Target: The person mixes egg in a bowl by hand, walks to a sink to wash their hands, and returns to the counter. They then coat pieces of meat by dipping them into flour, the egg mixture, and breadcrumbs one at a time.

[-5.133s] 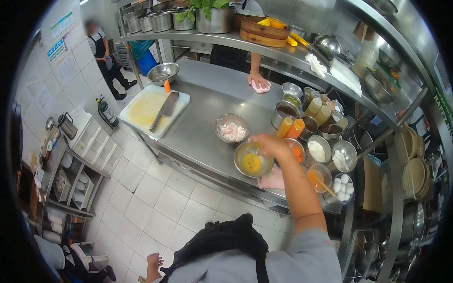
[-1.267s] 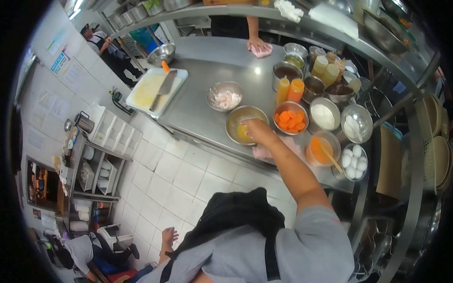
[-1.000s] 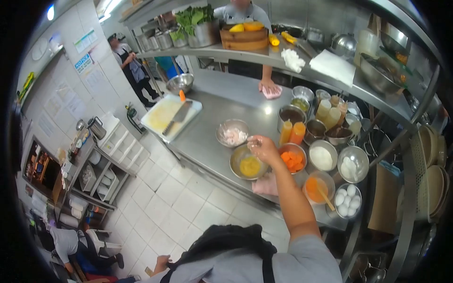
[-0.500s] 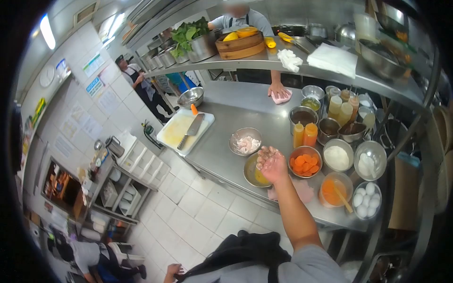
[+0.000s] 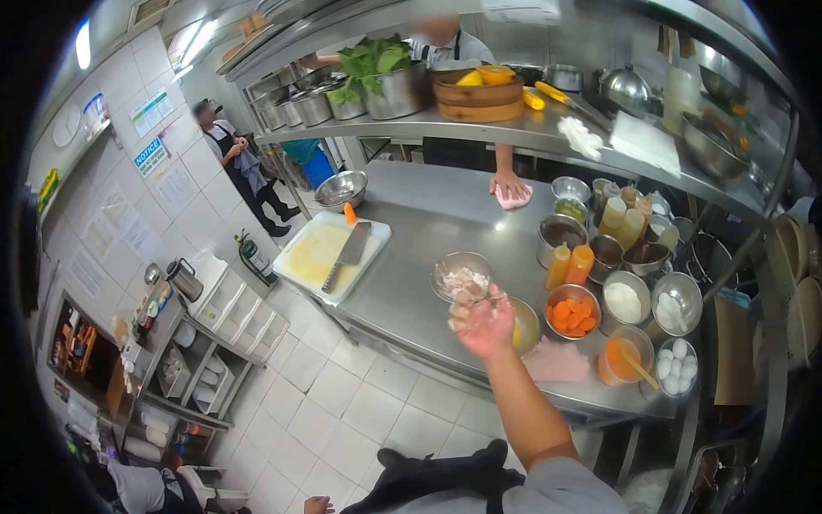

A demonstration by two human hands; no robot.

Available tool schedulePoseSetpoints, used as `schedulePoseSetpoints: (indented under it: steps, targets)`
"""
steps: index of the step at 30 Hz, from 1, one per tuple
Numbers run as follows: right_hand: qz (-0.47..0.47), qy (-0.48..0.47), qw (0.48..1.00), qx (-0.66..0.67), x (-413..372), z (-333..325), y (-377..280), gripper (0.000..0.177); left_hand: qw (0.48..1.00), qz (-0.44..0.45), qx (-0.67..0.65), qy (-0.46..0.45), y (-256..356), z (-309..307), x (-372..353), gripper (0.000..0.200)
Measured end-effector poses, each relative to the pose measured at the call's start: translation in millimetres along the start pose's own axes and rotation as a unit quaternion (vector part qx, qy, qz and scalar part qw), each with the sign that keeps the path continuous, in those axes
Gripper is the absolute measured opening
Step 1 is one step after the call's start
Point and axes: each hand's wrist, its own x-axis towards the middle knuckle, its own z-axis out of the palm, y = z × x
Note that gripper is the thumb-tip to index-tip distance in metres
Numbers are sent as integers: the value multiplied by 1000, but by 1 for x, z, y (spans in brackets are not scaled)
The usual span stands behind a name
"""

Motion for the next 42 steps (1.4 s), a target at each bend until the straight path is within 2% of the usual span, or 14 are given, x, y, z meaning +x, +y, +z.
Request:
schedulePoseSetpoints:
  steps: [2, 4, 5, 8, 10, 15, 18, 23, 30, 34, 36, 37, 38, 42]
  targets:
    - [15, 8, 1000, -9, 32, 1, 56, 43, 999, 7, -12, -30, -8, -19, 33, 41]
    - [123, -76, 989, 18, 65, -14, 121, 47, 999, 35, -25, -20, -7, -42, 50, 41]
    - [119, -76, 990, 14, 83, -23, 153, 47, 998, 51, -27, -22, -8, -54, 61, 40]
    - [185, -56, 981, 37, 125, -45, 225, 51, 999, -17, -51, -3, -15, -95, 121, 41]
    - [182, -102, 976, 55, 154, -53, 261, 53, 998, -38, -59, 5, -19, -124, 150, 44]
    - [173, -65, 983, 14, 187, -64, 312, 55, 989, -28, -137, 49, -7, -185, 183, 31]
    - [187, -90, 978, 22, 205, -88, 330, 53, 986, -6, -156, 59, 35, -195, 225, 29]
    - [177, -15, 984, 13, 249, -126, 352, 54, 979, 83, -183, 42, 164, -191, 303, 31]
    - [174, -72, 981, 45, 411, -165, 387, 56, 965, 243, -102, 1, 360, -248, 380, 35]
    - [213, -46, 974, 66, 530, -169, 418, 55, 986, 123, -86, 76, 341, -328, 453, 28]
    - [224, -61, 970, 64, 587, -168, 436, 55, 978, 35, -193, 70, 312, -358, 474, 14]
    - [244, -60, 966, 56, 609, -170, 443, 55, 981, 192, 2, 24, 288, -379, 467, 34]
    - [259, -53, 963, 50, 628, -173, 448, 55, 922, 336, 189, -23, 281, -391, 461, 55]
    - [275, -69, 958, 44, 709, -201, 472, 53, 932, 289, 214, -44, 290, -390, 520, 44]
